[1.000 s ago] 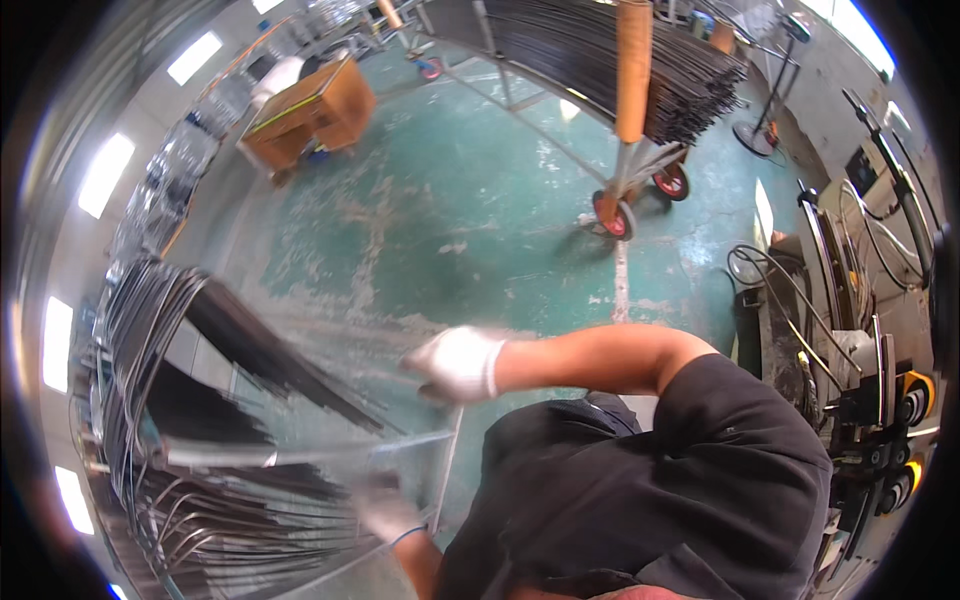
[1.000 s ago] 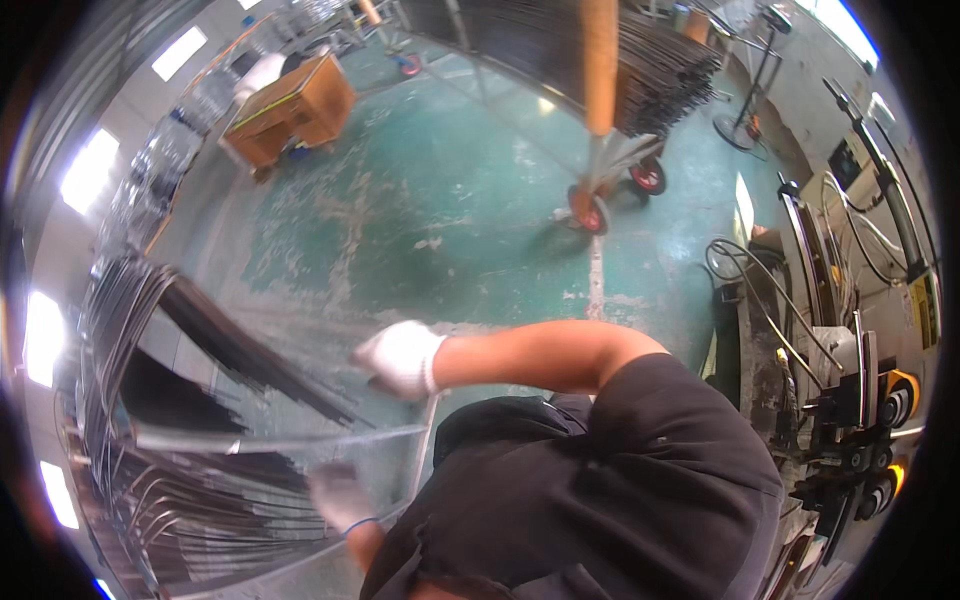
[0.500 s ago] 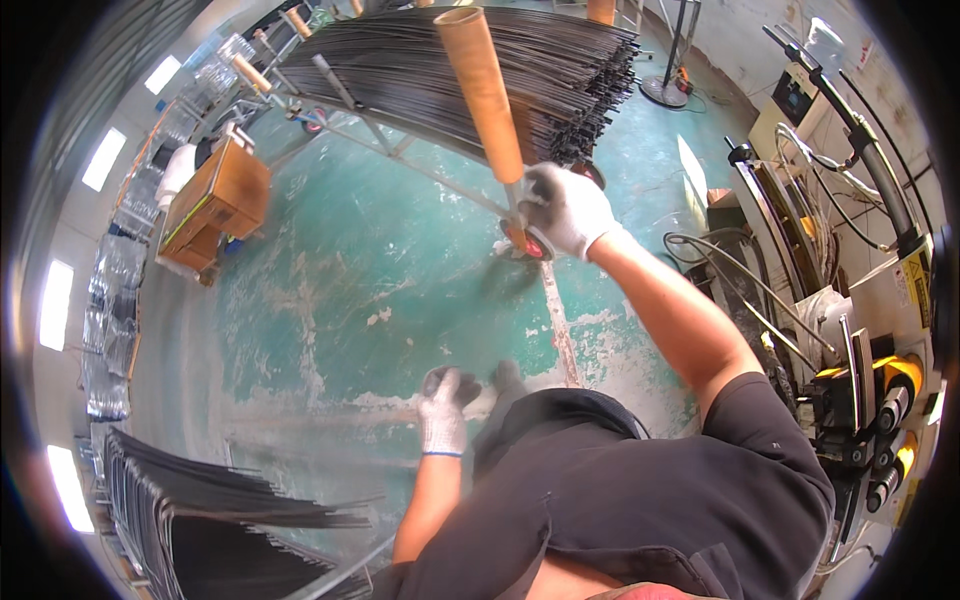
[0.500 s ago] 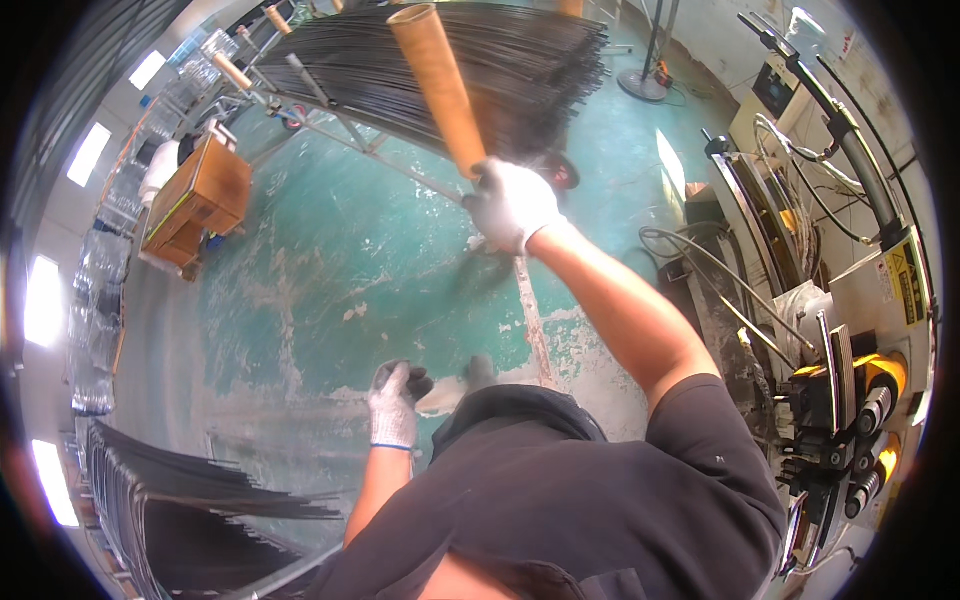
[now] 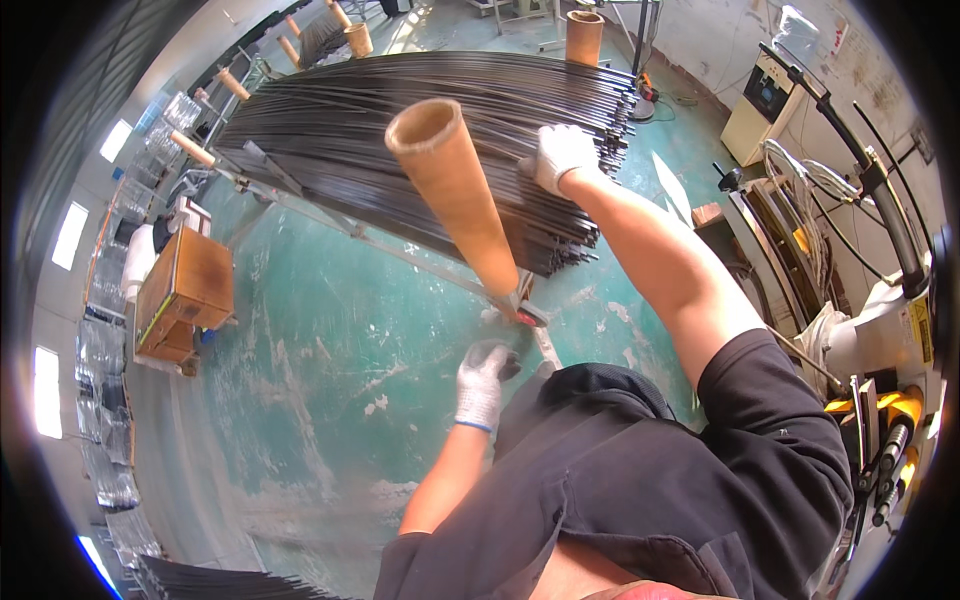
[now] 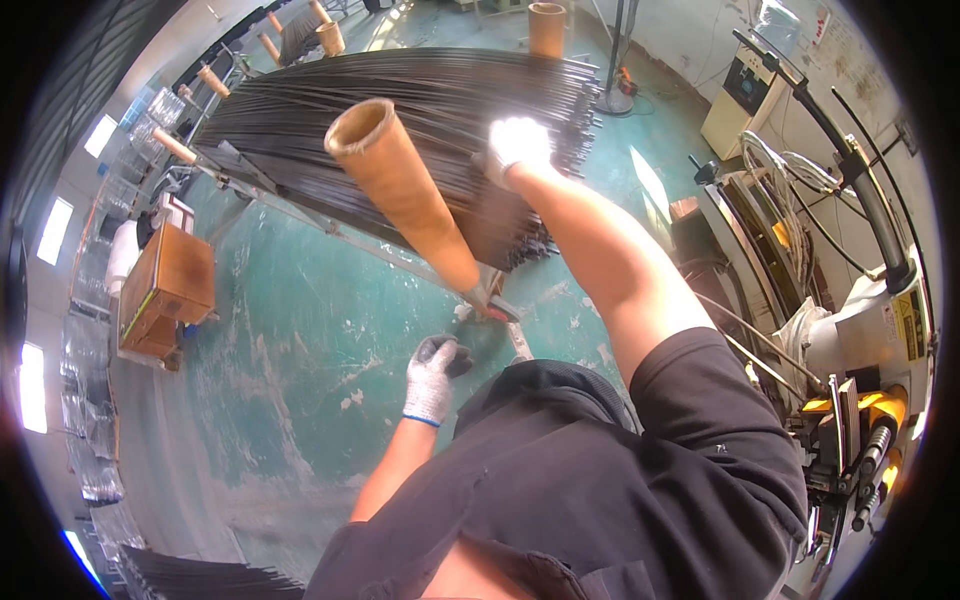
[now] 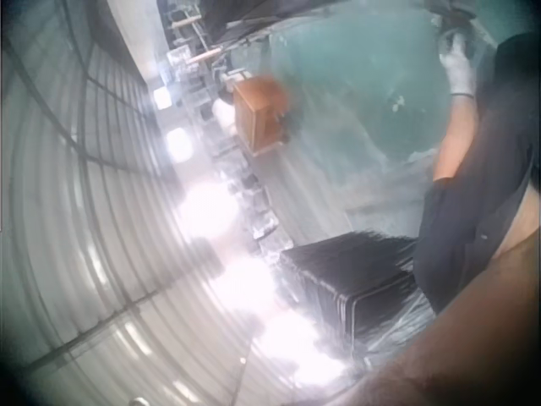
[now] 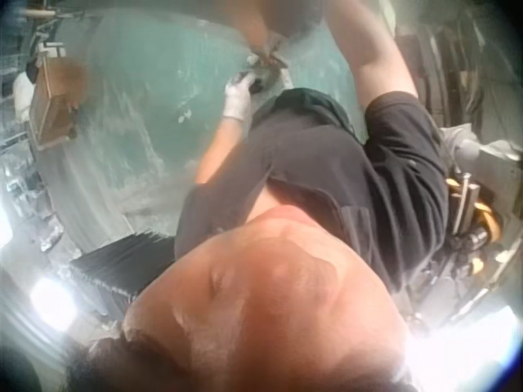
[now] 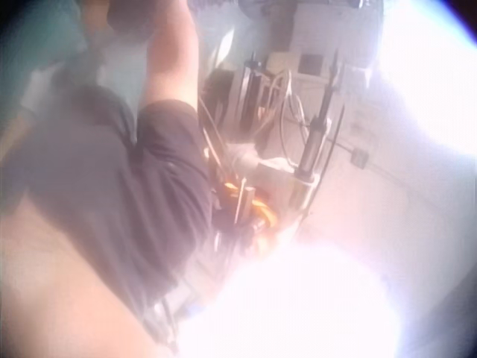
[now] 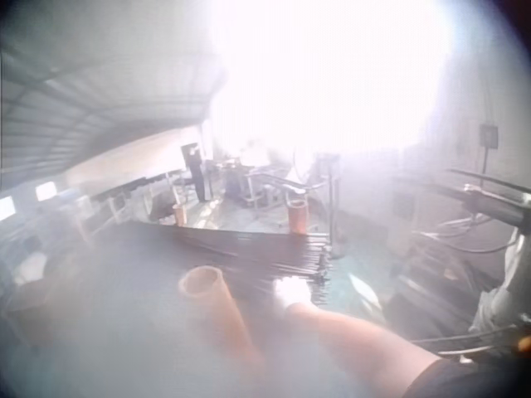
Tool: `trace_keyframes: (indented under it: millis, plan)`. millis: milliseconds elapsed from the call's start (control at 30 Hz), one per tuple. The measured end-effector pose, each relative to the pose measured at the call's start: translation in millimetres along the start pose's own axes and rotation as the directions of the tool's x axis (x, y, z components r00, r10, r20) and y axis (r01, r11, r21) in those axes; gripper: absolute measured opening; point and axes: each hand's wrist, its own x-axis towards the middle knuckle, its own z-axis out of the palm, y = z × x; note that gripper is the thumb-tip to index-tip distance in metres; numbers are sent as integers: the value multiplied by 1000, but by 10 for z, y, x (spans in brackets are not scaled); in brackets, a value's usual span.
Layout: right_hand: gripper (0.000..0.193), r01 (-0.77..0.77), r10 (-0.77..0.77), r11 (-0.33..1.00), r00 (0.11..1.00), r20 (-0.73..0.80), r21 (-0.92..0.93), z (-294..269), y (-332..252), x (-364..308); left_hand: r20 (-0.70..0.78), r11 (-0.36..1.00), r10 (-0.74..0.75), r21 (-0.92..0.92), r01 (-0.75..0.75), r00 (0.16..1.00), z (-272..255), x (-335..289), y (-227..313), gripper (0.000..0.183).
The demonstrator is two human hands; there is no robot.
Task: The person feeds straight metal rods into a bending machine, operates the machine to bend them, and then stacks the bent rods. The person repeats this process multiple times, handling the rods with gloved hands.
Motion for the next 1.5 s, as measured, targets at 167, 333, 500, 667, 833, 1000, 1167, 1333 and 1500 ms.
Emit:
trace_keyframes:
  millis: [167,333,500,667,833,1000,1167,1333,1500]
  plan:
    - [22,195,-199,979,978,65,65,260,-37,372,-155,997,-4,-74,-8,988,-73,715,384,26]
    - [23,317,-316,948,933,174,23,97,60,585,-197,997,20,-74,-35,980,-165,1079,160,27]
    - [22,235,-234,969,972,15,-78,72,833,1192,-215,984,-125,-148,94,968,154,934,47,30]
    - [41,190,-182,982,962,206,-20,1,763,1243,-196,927,-302,-288,240,933,272,1060,-11,33]
    - [45,172,-183,981,973,139,91,66,859,1409,-208,954,-198,-265,140,958,379,1357,123,30]
    - [42,234,-228,972,882,413,36,-81,794,1700,-240,971,-157,-216,105,958,414,1468,146,22]
    - [31,250,-184,966,846,500,-69,-65,630,1760,-255,947,-193,-301,112,947,367,1345,-105,25]
    - [19,517,-348,808,805,481,-281,312,796,1896,-243,922,-203,-373,102,949,373,1209,-135,29]
    - [34,378,-265,907,855,447,-184,196,689,1802,-276,936,-197,-338,97,941,331,1195,-99,29]
